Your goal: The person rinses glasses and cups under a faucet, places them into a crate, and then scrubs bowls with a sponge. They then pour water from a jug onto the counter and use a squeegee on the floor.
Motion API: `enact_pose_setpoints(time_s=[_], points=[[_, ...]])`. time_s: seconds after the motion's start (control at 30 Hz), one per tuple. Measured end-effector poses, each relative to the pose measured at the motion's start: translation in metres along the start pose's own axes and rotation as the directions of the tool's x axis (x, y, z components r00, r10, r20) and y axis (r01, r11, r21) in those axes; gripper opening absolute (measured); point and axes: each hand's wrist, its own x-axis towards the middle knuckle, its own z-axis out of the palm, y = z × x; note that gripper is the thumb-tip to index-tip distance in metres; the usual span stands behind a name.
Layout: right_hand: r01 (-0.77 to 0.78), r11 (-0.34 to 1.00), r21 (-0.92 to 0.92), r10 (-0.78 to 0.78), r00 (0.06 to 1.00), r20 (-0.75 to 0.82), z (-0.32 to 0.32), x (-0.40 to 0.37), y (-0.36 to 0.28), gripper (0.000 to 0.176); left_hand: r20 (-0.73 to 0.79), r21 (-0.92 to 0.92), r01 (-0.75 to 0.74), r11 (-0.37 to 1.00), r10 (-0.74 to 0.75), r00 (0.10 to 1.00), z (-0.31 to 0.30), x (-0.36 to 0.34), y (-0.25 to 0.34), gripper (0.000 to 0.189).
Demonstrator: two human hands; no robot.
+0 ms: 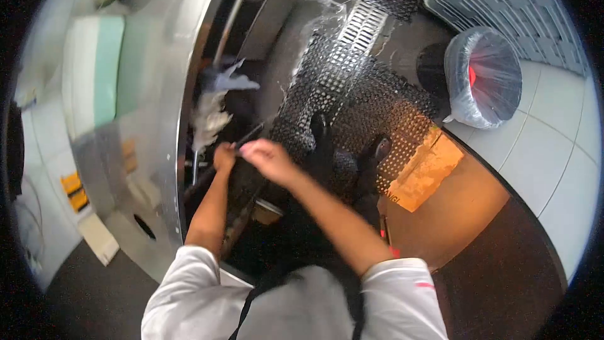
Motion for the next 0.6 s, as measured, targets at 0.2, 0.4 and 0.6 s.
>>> enact_pose_setpoints(time_s=[0.2,0.4,0.6], points=[[-0.089,0.986,0.139,0.110,0.983,-0.147,0.010,0.008,0.006,0.013,0.047,-0.195,0.117,0.974,-0.110,0.993,0.020,0.014,-0.001,0.022],[-0.027,1.000,0.016,0.031,0.933,-0.358,-0.042,-0.040,-0.093,0.019,-0.315,-0.146,-0.416,0.898,0.356,0.880,-0.012,0.012,0.129,0.015],[0.084,0.978,-0.192,-0.177,0.822,-0.541,-0.029,-0.135,-0.204,0.020,-0.433,-0.241,-0.748,0.619,0.621,0.653,-0.098,-0.047,0.247,0.013]])
